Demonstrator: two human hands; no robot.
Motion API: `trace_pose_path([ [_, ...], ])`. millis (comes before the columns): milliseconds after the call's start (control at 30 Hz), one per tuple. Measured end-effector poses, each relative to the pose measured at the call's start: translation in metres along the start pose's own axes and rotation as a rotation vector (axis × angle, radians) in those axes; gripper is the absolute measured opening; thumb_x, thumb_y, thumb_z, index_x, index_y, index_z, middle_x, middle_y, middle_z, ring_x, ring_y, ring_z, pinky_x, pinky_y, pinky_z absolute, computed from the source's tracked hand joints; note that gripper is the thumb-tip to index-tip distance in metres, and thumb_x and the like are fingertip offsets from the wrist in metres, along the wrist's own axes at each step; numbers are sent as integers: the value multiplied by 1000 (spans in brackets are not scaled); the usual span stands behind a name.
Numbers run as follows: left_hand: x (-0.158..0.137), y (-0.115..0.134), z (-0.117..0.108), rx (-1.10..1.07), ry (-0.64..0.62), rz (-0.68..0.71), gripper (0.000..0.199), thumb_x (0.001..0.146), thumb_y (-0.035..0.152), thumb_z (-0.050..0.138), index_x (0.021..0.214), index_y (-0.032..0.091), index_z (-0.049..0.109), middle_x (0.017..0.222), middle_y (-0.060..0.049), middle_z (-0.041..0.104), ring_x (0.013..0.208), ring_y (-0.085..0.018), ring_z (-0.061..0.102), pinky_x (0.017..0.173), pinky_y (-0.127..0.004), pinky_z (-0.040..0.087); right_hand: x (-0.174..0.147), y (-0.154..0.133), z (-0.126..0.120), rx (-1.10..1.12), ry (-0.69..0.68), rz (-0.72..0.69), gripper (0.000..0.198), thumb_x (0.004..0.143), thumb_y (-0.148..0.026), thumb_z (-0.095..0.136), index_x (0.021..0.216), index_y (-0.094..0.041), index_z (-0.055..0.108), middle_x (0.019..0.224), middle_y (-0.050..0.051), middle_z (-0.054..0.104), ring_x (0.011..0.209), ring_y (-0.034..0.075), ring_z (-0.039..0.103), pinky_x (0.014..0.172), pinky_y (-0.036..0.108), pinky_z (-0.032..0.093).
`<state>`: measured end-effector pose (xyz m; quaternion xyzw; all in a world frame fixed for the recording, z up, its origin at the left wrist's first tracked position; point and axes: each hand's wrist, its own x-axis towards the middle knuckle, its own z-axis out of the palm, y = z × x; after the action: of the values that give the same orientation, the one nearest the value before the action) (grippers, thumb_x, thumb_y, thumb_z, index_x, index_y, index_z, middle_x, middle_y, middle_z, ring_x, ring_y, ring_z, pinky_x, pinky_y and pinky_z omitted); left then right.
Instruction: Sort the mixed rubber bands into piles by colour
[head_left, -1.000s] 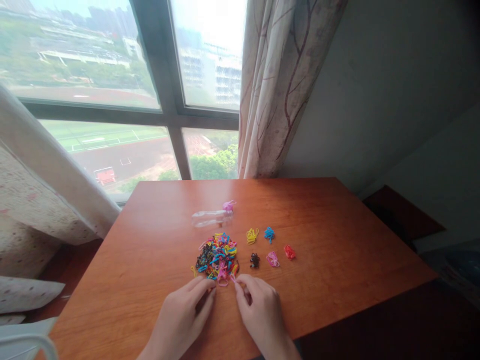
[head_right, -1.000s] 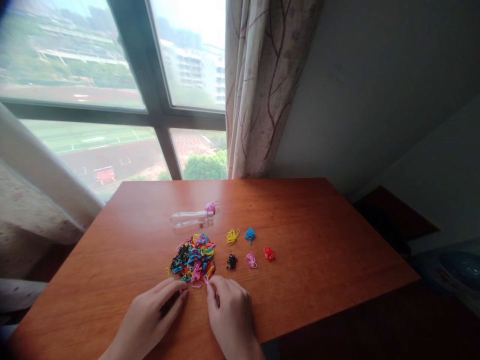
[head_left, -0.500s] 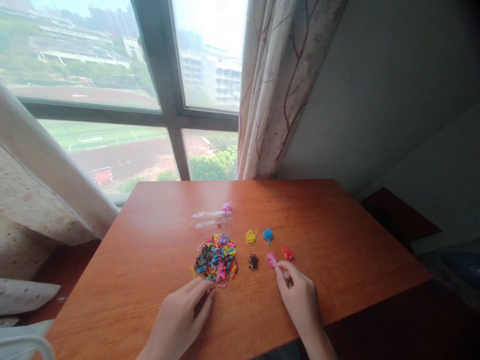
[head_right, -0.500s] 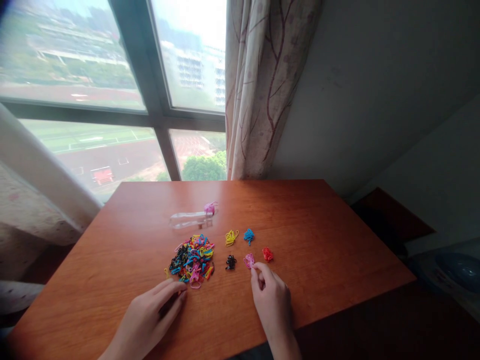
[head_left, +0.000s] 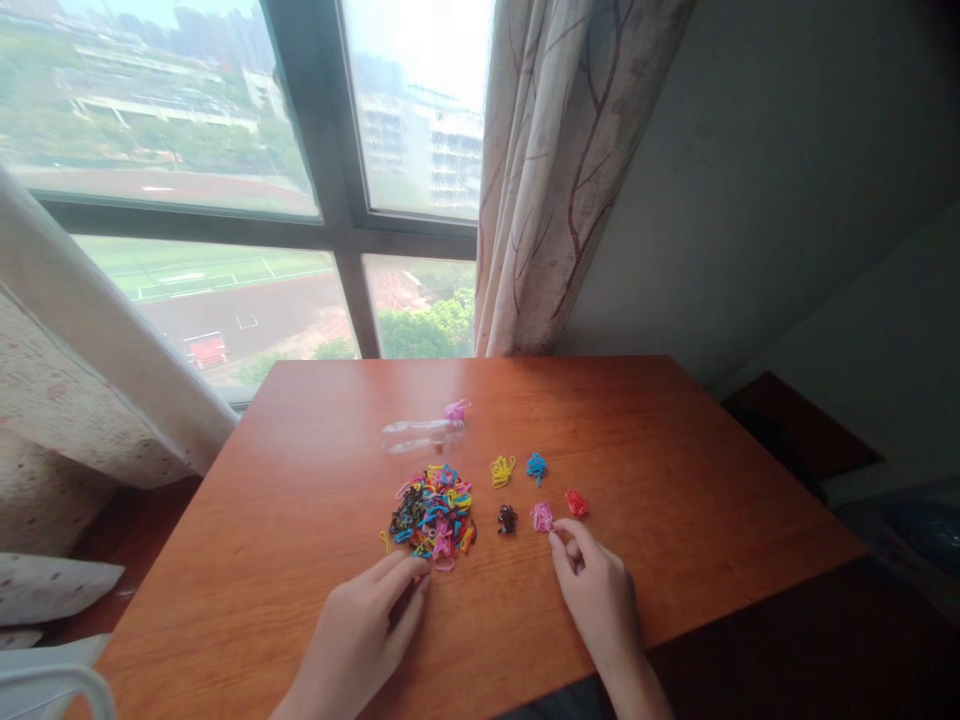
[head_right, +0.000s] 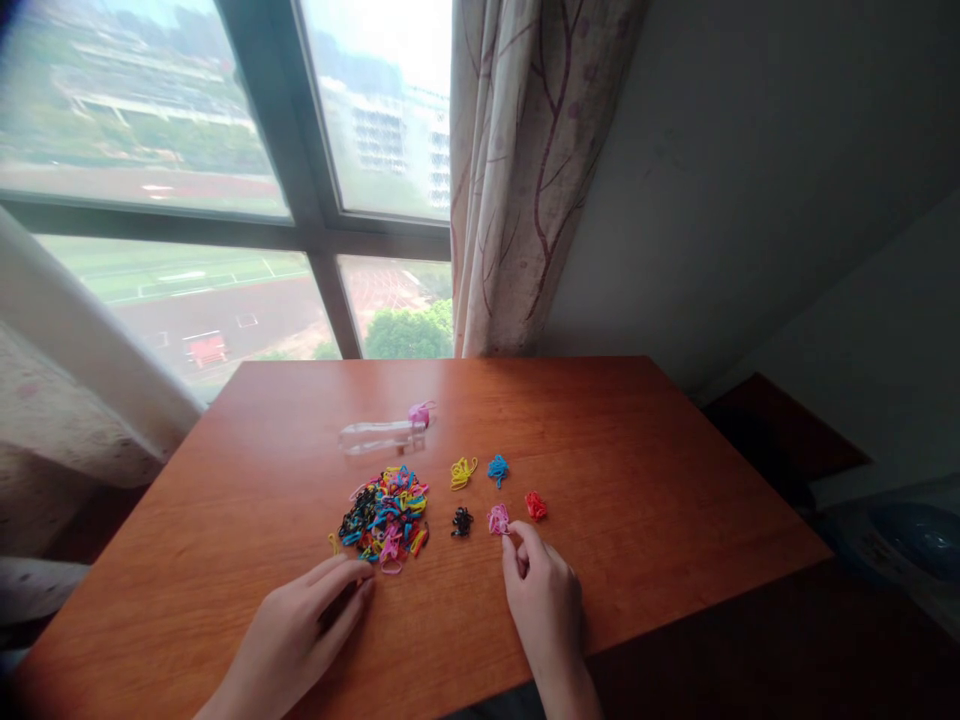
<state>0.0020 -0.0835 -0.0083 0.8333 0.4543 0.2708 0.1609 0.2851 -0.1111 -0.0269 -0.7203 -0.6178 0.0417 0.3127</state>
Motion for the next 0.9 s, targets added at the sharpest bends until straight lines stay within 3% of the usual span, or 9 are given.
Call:
trace_pose_path([
  [267,-2,-3,2,3,-43,-18,16,96,23,46,95,26,62,86,0,72,72,-14,71,65,-21,52,-3,-13,1,65,2,-31,37,101,-44,43,90,-20,69,58,-1,58,52,15,58,56,24,38],
  [600,-3,-4,3,-2,-63,-36,18,97,25,45,98,26,62,89,0,72,75,-14,71,68,-21,53,-14,-65,25,94,-153,-188,20,96,-22,48,85,-23,65,67,-2,65,60,13,62,60,24,33],
  [900,-2,-3,2,9,-104,-50,19,98,26,44,98,27,63,90,0,71,76,-14,70,67,-22,52,-7,-84,33,13,-207,-126,4,87,-21,67,87,-24,65,69,-3,67,61,14,62,59,25,28],
])
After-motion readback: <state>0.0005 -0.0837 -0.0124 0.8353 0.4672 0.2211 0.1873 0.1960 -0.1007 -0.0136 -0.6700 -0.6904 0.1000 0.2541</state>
